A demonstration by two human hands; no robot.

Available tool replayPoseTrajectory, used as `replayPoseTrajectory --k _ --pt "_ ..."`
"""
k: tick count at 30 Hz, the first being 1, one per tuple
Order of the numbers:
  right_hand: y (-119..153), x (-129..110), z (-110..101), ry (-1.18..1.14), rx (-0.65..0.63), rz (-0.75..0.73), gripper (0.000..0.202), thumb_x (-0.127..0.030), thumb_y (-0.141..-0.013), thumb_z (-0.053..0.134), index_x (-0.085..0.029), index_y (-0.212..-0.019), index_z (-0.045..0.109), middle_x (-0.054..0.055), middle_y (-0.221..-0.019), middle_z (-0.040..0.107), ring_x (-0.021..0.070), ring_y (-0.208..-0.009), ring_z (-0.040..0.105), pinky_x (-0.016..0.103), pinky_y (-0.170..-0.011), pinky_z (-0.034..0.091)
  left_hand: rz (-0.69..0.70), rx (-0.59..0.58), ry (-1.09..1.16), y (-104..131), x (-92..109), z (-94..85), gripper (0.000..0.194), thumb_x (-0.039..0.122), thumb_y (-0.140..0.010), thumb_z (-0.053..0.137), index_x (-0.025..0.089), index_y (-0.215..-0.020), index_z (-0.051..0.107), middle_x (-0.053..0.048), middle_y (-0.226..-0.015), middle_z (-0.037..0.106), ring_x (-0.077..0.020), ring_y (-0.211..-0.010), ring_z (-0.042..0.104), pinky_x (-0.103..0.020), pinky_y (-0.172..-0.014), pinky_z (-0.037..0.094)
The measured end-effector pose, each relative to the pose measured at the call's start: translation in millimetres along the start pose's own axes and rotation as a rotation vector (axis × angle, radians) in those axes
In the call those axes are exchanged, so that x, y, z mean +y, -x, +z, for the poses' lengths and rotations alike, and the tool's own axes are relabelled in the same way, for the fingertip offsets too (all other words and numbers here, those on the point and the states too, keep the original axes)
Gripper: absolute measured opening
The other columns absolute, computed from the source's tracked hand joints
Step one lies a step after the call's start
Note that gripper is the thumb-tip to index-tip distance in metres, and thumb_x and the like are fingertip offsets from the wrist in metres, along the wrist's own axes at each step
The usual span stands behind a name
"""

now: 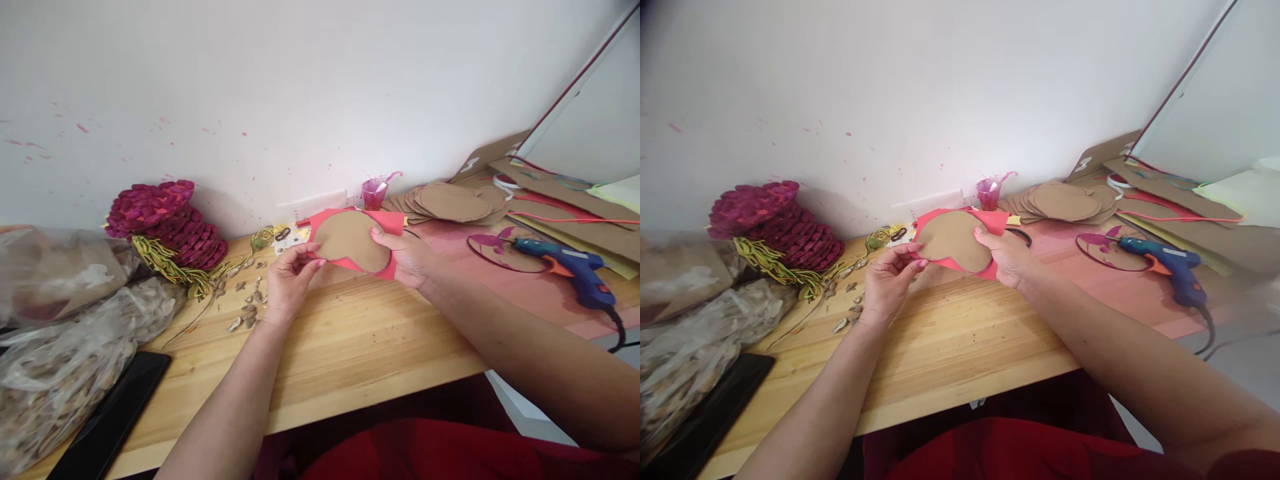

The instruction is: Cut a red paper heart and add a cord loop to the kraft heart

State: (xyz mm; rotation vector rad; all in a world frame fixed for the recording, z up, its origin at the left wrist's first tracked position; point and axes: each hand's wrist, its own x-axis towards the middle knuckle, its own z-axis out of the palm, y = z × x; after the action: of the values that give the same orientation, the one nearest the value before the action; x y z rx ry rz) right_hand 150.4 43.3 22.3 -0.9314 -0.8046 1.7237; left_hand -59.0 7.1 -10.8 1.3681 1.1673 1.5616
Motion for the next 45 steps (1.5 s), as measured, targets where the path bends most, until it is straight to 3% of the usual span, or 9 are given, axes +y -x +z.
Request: replayPoseTrajectory --k 10,20,24,27,32,36,39,45 --pt "1.4 -4.3 1.2 -0.001 -0.007 -0.014 0.023 -0.017 -0.093 0.055 -0.022 -0.112 0.069 0.006 -0.112 0.076 0.0234 -0.111 0.068 0.049 -0.105 0.049 0.073 0.026 -0.09 1.8 -2.8 -3.1 0.026 0.027 -0.074 0.081 0.021 -0.099 0.076 -0.005 -0.092 0.076 -0.0137 -0.076 0.068 -0.028 -0.075 0.057" --pt "-5.8 1.2 -5.6 -0.043 -0.021 -0.004 0.016 -0.019 -0.089 0.06 -0.021 -0.101 0.071 0.005 -0.105 0.077 0.0221 -0.109 0.069 0.047 -0.106 0.047 0.043 0.049 -0.001 4.7 4.6 3.3 0.019 0.027 -0.073 0.081 0.018 -0.089 0.078 -0.005 -0.084 0.076 -0.0132 -0.071 0.07 -0.026 -0.072 0.059" --pt "-5.7 2.6 -7.4 -0.036 -0.035 -0.027 0.013 -0.021 -0.086 0.064 -0.021 -0.097 0.071 0.005 -0.107 0.077 0.0218 -0.116 0.064 0.047 -0.109 0.044 0.037 0.07 -0.012 4.6 5.7 3.1 0.016 0.026 -0.072 0.082 0.018 -0.086 0.077 -0.003 -0.08 0.075 -0.0128 -0.07 0.07 -0.026 -0.072 0.06" --pt "-5.2 3.7 -7.5 -0.031 -0.031 -0.055 0.014 -0.023 -0.085 0.066 -0.022 -0.098 0.071 0.004 -0.107 0.077 0.0226 -0.12 0.062 0.048 -0.109 0.044 0.004 0.074 0.074 4.9 8.0 3.1 0.02 0.024 -0.071 0.083 0.018 -0.088 0.074 -0.002 -0.08 0.074 -0.013 -0.07 0.071 -0.026 -0.072 0.061" --pt "-6.4 6.4 -5.9 -0.085 -0.02 -0.105 0.014 -0.025 -0.084 0.069 -0.02 -0.097 0.071 0.006 -0.106 0.077 0.0238 -0.113 0.066 0.049 -0.108 0.045 -0.164 0.105 0.407 6.1 11.7 5.8 0.063 0.023 -0.067 0.088 0.033 -0.122 0.057 0.006 -0.079 0.072 -0.0152 -0.077 0.074 -0.026 -0.072 0.06" --pt "-4.8 10.6 -1.8 -0.099 -0.039 -0.134 0.014 -0.025 -0.085 0.068 -0.02 -0.097 0.07 0.005 -0.107 0.077 0.0231 -0.114 0.066 0.047 -0.11 0.044 -0.348 0.075 0.617 9.0 9.9 11.8 0.039 0.029 -0.065 0.089 0.026 -0.097 0.067 0.006 -0.079 0.071 -0.0092 -0.08 0.07 -0.02 -0.079 0.057" --pt "-1.6 16.7 2.7 -0.091 -0.069 -0.157 0.017 -0.029 -0.082 0.071 -0.02 -0.097 0.07 0.006 -0.109 0.076 0.0244 -0.115 0.066 0.048 -0.109 0.045 -0.397 -0.028 0.664 14.8 7.7 18.4 0.027 0.034 -0.071 0.085 0.023 -0.089 0.07 0.002 -0.091 0.074 -0.0096 -0.085 0.068 -0.021 -0.078 0.057" --pt "6.6 30.3 12.8 -0.094 -0.118 -0.158 0.022 -0.031 -0.082 0.072 -0.021 -0.102 0.069 0.006 -0.112 0.075 0.0251 -0.113 0.066 0.048 -0.108 0.046 -0.332 -0.114 0.575 25.0 9.2 33.7 0.027 0.044 -0.085 0.07 0.027 -0.107 0.069 -0.004 -0.126 0.069 -0.0211 -0.122 0.059 -0.035 -0.096 0.053"
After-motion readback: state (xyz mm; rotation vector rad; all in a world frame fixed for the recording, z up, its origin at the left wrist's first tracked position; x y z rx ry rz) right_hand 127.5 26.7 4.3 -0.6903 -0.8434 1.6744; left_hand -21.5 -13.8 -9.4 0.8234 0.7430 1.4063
